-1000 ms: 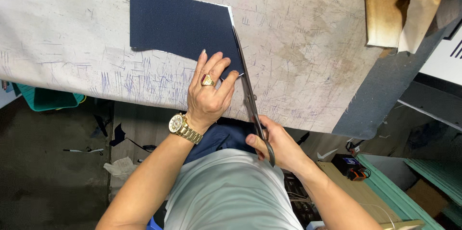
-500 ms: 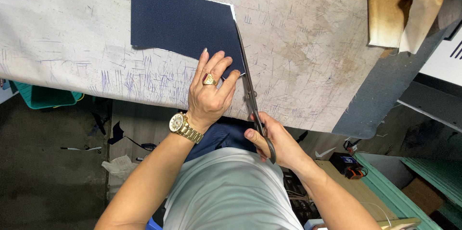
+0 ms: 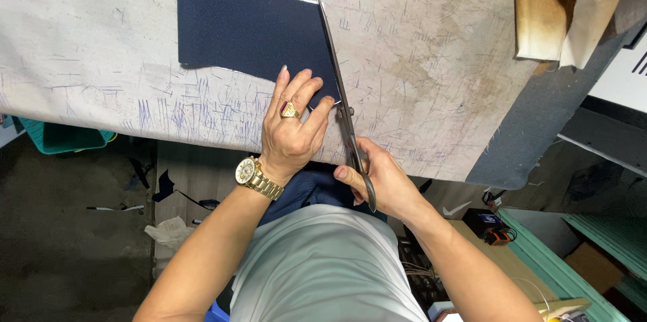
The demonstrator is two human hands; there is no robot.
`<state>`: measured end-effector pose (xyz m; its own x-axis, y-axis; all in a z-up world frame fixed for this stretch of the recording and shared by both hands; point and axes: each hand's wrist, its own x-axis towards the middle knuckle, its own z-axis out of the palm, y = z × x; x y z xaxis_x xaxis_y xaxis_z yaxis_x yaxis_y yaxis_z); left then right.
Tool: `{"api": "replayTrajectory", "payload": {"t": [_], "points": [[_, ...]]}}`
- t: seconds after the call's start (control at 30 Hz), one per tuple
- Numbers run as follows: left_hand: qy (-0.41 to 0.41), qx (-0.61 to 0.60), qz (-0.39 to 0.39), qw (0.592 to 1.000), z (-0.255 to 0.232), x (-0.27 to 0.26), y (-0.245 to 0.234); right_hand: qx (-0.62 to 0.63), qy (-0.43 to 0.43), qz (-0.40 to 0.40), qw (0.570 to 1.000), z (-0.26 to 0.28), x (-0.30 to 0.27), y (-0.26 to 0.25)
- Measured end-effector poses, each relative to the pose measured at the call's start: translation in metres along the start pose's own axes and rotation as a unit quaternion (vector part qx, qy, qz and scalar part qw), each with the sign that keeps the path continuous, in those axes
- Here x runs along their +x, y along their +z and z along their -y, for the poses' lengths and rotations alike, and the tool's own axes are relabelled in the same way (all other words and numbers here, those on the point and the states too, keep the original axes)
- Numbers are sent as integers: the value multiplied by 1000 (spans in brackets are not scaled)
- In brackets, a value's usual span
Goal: The person cuts pieces of blue fabric using shears on a workshop table. They align the fabric with white paper templates, mark the edges with chalk, and trim the fabric to shape.
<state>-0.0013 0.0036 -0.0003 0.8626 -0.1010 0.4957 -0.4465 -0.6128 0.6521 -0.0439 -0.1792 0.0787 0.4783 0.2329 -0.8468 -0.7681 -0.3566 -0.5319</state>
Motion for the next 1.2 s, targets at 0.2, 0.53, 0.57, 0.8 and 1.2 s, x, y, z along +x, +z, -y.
{"api": "replayTrajectory", "payload": {"t": [0.2,0.53,0.57,0.8,1.2], "points": [[-1,0,-2,1000,0,1,0,29,-3,-2,1000,-4,1,3],[4,9,4,1000,0,0,1,54,-9,12,998,-11,3,3],[5,11,5,1000,0,1,0,72,-10,11,997,-8,2,5],[11,32,2,999,-2,3,1,189,-63,4,980,-24,2,-1],[-14,66,-44,997,-1,11,-1,-27,-1,41,999,-2,-34,-118]]}}
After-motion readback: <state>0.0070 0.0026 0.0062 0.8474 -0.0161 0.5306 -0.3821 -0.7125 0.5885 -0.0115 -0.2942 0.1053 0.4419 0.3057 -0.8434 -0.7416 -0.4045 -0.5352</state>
